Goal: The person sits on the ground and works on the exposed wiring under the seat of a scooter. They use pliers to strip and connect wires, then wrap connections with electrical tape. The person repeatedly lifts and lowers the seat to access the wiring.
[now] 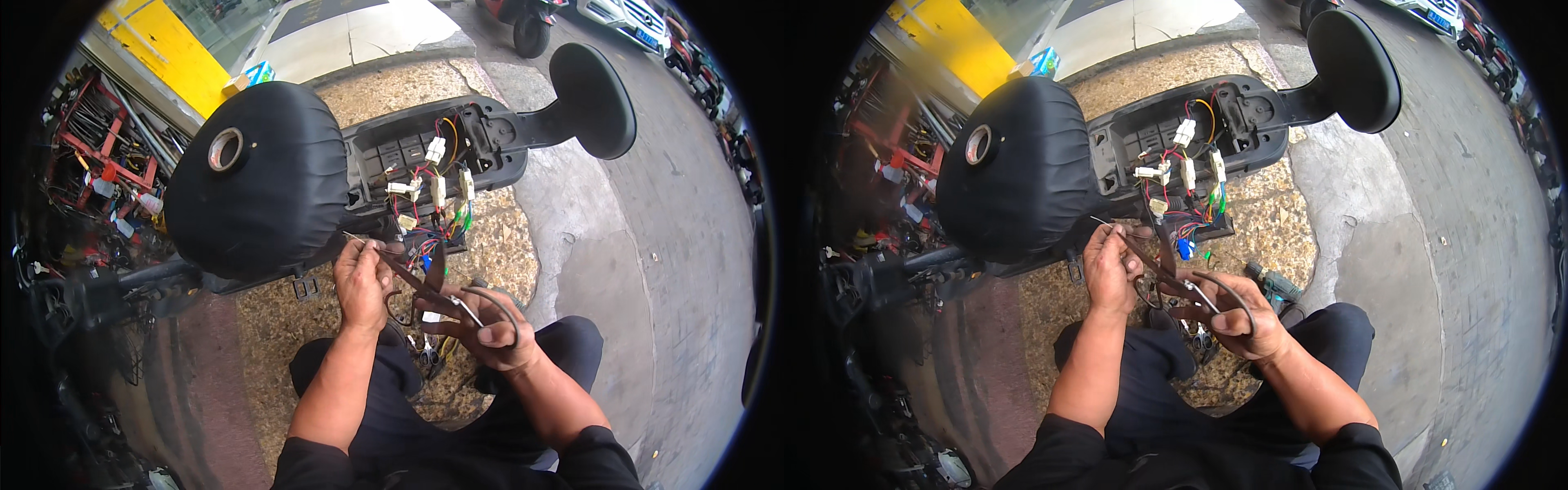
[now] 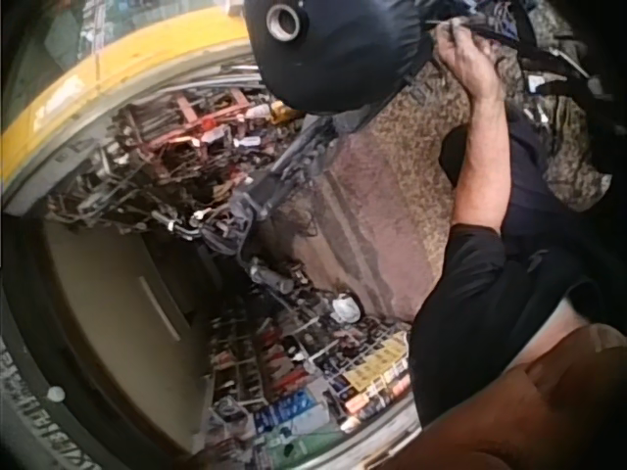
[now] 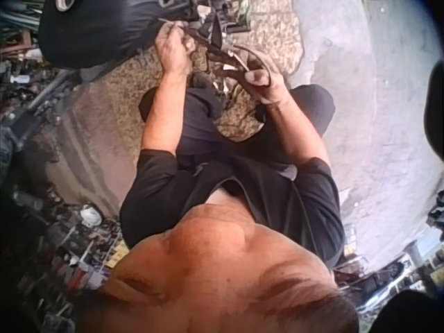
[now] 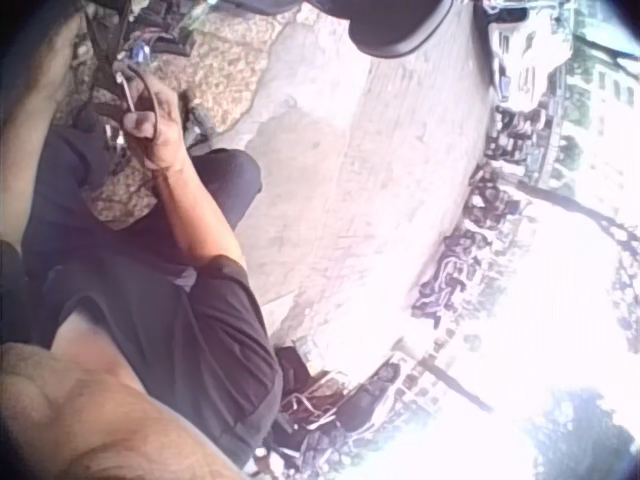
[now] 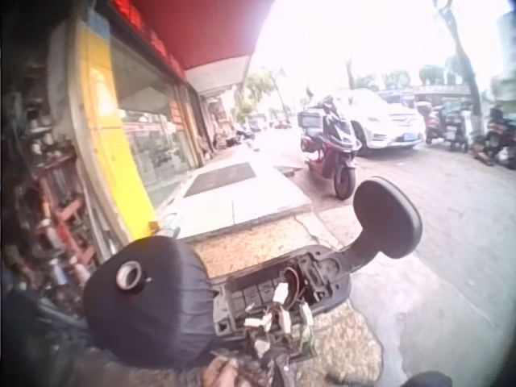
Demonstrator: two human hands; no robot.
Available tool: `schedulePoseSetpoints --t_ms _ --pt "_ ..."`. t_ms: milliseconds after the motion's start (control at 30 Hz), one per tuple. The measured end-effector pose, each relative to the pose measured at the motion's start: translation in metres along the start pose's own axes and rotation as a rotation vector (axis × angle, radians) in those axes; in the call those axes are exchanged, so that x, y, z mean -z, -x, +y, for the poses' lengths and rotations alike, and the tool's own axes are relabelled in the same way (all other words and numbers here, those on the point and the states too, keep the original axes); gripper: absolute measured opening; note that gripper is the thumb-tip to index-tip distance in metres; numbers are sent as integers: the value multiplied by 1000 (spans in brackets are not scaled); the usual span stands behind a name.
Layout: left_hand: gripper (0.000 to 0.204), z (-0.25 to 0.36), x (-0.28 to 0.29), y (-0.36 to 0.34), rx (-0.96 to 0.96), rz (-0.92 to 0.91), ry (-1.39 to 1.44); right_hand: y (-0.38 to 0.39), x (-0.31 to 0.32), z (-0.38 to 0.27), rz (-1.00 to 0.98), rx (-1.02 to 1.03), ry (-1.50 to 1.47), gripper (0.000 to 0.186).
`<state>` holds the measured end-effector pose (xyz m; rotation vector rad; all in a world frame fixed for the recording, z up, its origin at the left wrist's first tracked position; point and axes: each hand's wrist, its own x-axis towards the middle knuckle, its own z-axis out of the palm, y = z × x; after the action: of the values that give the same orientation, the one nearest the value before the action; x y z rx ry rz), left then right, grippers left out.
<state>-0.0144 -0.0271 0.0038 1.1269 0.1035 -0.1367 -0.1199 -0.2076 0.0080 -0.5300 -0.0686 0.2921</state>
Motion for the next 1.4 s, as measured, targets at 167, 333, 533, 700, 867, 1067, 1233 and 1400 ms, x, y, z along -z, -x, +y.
schedulePoseSetpoints --t_ms 167,333,533,700,867,1067,1233,1400 --pt "12 -2 0 0 112 73 159 -11 18 26 17 11 -11 60" --pt "8 -7 -4 2 117 85 94 -9 19 43 56 -85 224 31" --pt "8 -6 2 2 56 96 99 2 8 41 41 -162 318 21" --pt "8 -3 8 4 6 156 94 7 -2 46 62 -179 271 42" --pt "14 -1 9 7 -18 188 68 4 -4 51 19 -134 260 46" --pt "12 -6 8 13 0 184 86 -3 -4 52 30 -124 175 50" --pt "13 -9 6 17 7 169 113 -5 -5 51 53 -147 170 50" --pt "13 -9 6 17 31 167 127 -5 -5 49 116 -167 216 56"
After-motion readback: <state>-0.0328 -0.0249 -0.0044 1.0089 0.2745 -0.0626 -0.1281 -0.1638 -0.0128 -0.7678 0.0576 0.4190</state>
